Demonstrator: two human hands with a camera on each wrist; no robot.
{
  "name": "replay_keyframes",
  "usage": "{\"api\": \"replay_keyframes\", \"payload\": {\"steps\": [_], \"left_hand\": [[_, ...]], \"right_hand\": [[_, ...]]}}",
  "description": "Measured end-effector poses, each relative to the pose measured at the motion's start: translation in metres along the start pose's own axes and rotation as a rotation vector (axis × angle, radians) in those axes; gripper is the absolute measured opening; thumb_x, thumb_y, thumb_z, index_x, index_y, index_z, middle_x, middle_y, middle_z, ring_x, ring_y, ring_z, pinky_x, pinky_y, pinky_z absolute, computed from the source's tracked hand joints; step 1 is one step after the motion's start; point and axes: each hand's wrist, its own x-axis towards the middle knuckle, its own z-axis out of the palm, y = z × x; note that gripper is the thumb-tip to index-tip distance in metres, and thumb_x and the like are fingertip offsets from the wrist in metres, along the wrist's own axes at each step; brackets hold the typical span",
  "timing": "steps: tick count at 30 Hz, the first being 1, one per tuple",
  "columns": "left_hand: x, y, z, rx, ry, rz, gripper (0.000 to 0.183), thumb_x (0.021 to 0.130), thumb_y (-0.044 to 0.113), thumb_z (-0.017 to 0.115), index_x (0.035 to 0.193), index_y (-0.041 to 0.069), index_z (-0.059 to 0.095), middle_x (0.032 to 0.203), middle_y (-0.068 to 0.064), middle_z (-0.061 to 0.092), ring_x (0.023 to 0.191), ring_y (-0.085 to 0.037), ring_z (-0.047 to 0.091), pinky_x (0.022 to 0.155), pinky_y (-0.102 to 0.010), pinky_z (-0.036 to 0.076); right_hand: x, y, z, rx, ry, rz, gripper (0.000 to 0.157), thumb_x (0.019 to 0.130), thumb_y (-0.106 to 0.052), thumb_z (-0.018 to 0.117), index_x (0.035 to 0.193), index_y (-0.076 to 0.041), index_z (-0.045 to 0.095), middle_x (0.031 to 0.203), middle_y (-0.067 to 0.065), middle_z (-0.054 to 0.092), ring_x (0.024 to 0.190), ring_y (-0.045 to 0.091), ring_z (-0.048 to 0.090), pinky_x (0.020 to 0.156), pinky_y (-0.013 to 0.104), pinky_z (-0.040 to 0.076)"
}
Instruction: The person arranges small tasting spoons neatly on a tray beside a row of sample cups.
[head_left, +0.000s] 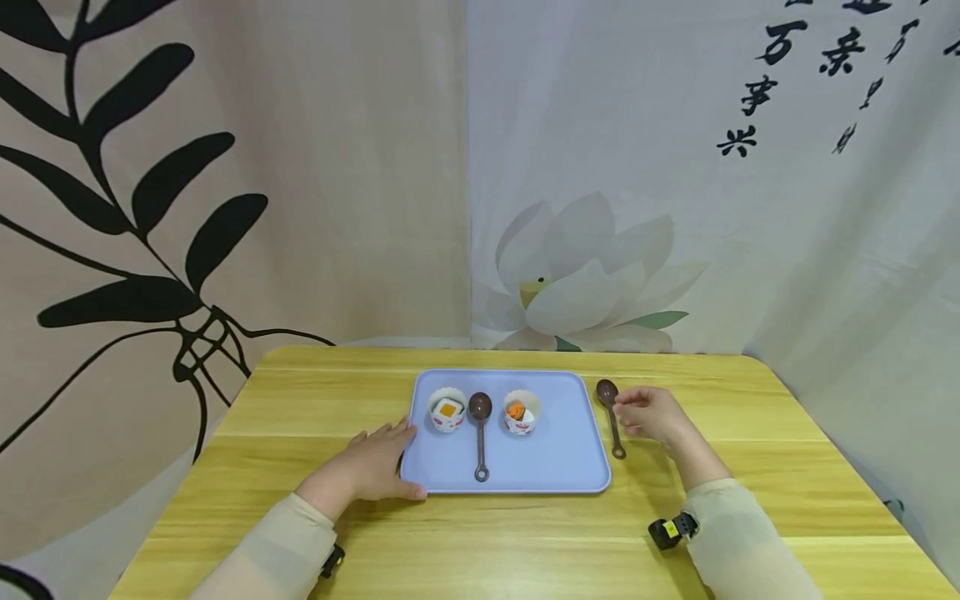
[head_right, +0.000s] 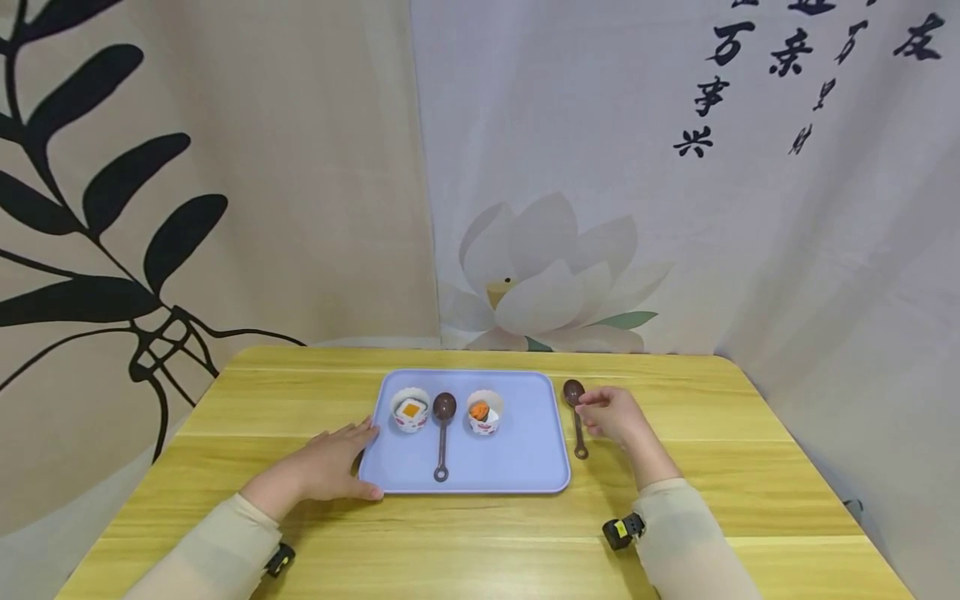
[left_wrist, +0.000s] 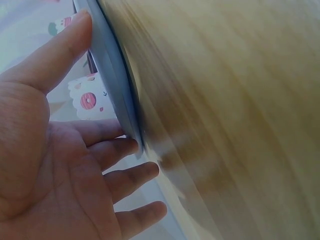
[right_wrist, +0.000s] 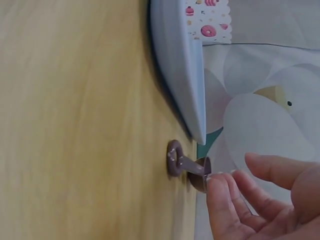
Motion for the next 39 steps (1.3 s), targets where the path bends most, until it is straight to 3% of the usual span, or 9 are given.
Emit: {"api": "replay_keyframes", "payload": {"steps": [11,24,39], "left_hand": [[0.000,0.000,0.001,-0.007,0.006,0.006,0.104,0.065,0.060,0.072,0.141,0.001,0.033,0.149,-0.014,0.024,0.134,-0.040,0.024,0.104,-0.061,0.016],[-0.001,0.002,-0.001,-0.010,0.000,0.001,0.102,0.066,0.057,0.073,0.141,0.001,0.033,0.149,-0.015,0.024,0.133,-0.041,0.024,0.104,-0.062,0.016],[-0.002,0.004,-0.004,-0.013,0.000,-0.002,0.102,0.066,0.057,0.073,0.141,0.000,0.034,0.149,-0.016,0.024,0.133,-0.042,0.024,0.104,-0.062,0.016]], "right_hand": [[0.010,0.010,0.001,0.025,0.007,0.055,0.037,0.088,-0.008,0.061,0.117,0.011,0.050,0.087,0.007,0.058,0.071,0.018,0.059,0.068,0.035,0.055],[0.014,0.016,0.005,0.051,0.012,0.102,0.036,0.085,-0.005,0.064,0.115,0.010,0.051,0.079,0.004,0.056,0.062,0.013,0.054,0.060,0.029,0.054],[0.020,0.016,0.012,-0.067,0.036,0.103,0.034,0.080,0.001,0.065,0.111,0.009,0.053,0.075,0.008,0.056,0.059,0.014,0.055,0.056,0.029,0.053]]}}
